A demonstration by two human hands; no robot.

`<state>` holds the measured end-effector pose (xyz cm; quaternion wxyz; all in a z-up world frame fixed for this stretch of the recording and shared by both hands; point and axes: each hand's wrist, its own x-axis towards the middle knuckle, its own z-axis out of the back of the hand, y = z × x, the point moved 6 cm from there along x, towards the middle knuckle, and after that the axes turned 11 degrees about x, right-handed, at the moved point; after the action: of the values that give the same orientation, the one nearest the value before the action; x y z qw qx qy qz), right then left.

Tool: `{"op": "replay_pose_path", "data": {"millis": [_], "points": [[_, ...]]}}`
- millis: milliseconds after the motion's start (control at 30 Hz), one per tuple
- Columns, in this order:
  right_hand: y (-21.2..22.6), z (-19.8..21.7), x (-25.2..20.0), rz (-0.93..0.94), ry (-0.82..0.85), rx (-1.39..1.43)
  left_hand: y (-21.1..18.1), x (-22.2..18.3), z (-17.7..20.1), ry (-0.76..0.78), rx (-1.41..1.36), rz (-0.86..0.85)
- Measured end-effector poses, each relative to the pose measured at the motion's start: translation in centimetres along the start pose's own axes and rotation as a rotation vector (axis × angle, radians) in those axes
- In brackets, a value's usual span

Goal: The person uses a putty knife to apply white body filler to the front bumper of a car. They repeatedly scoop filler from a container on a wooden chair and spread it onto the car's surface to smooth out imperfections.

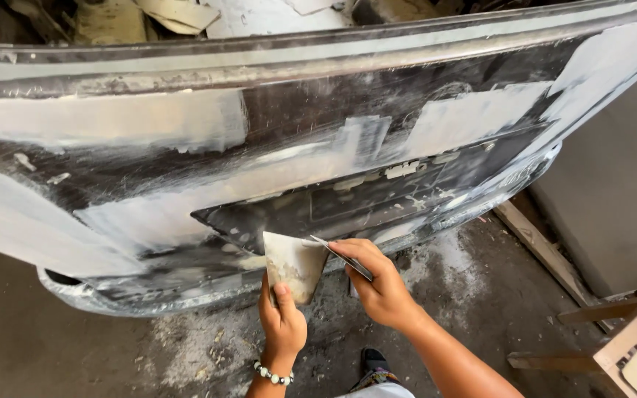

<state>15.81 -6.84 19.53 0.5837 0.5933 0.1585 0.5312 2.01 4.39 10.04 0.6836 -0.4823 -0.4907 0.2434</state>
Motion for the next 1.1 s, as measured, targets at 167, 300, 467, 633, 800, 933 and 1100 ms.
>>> {"op": "replay_pose_path", "data": {"millis": [167, 300, 467, 633, 800, 933, 1100], "points": [[0.3, -0.9, -0.2, 0.004, 0.01, -0.029, 1.1, -0.7, 0.5, 0.017, 0.042, 0.013], [0.9, -1.2, -0.3, 0.035, 0.012, -0.104, 0.4, -1.4, 0.0, 0.024, -0.004, 0.006], [1.6, -1.0, -0.6, 0.048, 0.001, -0.133, 0.2, -1.4, -0.3, 0.01, 0.046, -0.028], [2.2, -1.2, -0.5, 0.07, 0.02, -0.162, -0.1, -1.4, -0.4, -0.002, 0.094, -0.036], [2.1, -1.6, -0.8, 0.086, 0.032, -0.212, -0.5, -1.8, -0.4, 0.017, 0.063, -0.037], [2.2, -2.4, -1.3, 0.083, 0.054, -0.238, -0.4, -2.1, -0.6, 0.012, 0.079, -0.041], [1.9, -3.5, -2.4, 0.032, 0.083, -0.231, 0.0, -2.4, -0.4, -0.011, 0.145, -0.021]]}}
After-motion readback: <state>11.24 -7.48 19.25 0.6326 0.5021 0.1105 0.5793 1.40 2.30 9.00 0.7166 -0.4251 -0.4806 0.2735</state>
